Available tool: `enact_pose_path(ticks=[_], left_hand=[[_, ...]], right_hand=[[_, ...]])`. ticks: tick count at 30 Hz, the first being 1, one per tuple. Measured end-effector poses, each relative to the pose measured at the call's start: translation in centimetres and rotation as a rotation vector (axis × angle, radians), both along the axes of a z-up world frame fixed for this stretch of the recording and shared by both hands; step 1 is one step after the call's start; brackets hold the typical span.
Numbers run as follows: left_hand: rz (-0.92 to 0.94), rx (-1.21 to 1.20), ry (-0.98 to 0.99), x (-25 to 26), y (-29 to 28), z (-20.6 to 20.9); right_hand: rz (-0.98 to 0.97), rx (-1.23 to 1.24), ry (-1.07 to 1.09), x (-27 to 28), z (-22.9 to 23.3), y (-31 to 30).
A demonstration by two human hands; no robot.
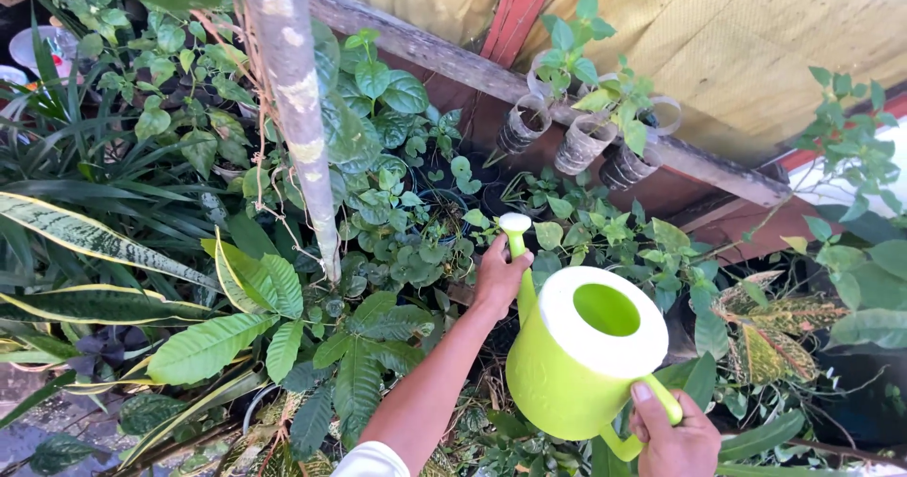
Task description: Watering various potted plants in an outdoor garden area.
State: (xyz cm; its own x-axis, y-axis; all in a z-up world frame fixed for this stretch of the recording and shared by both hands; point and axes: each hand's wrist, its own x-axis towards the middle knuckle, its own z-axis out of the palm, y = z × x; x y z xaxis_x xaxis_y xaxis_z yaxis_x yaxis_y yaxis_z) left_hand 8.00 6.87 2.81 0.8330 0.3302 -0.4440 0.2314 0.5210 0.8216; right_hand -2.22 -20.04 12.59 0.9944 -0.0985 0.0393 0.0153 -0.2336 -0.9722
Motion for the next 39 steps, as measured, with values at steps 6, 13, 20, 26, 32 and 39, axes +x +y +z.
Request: enact_pose_path(ticks=[6,13,20,26,32,39], left_hand=[[0.020,-0.002,-0.096,-1.1,-2.0,-0.9],[0.021,-0.049,-0.145,-2.1,-4.5,-2.8],[-0.001,-0.080,-0.098,-2.8,-5.0,-1.5],[0.022,-0.132,-0.138,-0.8,-4.9,-4.4],[0.049,-0.164,-0.058,0.7,-3.2,-5.2],[0.081,-0.333,0.028,1.9,-0.4,-4.4]], right_hand=[[-0.071,0.031,0.019,-2.0,-1.5,-2.5],[-0.114,0.009,0.004,-4.1,-2.6,-4.9],[-0.124,-0.138,0.112,-4.1,-0.4,-4.8],[-0.098,-0.123,0.100,-2.6,1.5,-2.5],[-0.047,-0.266,0.139,-0.1,5.3,1.7],[0.093,-0.420,0.158,3.9,7.8,5.9]])
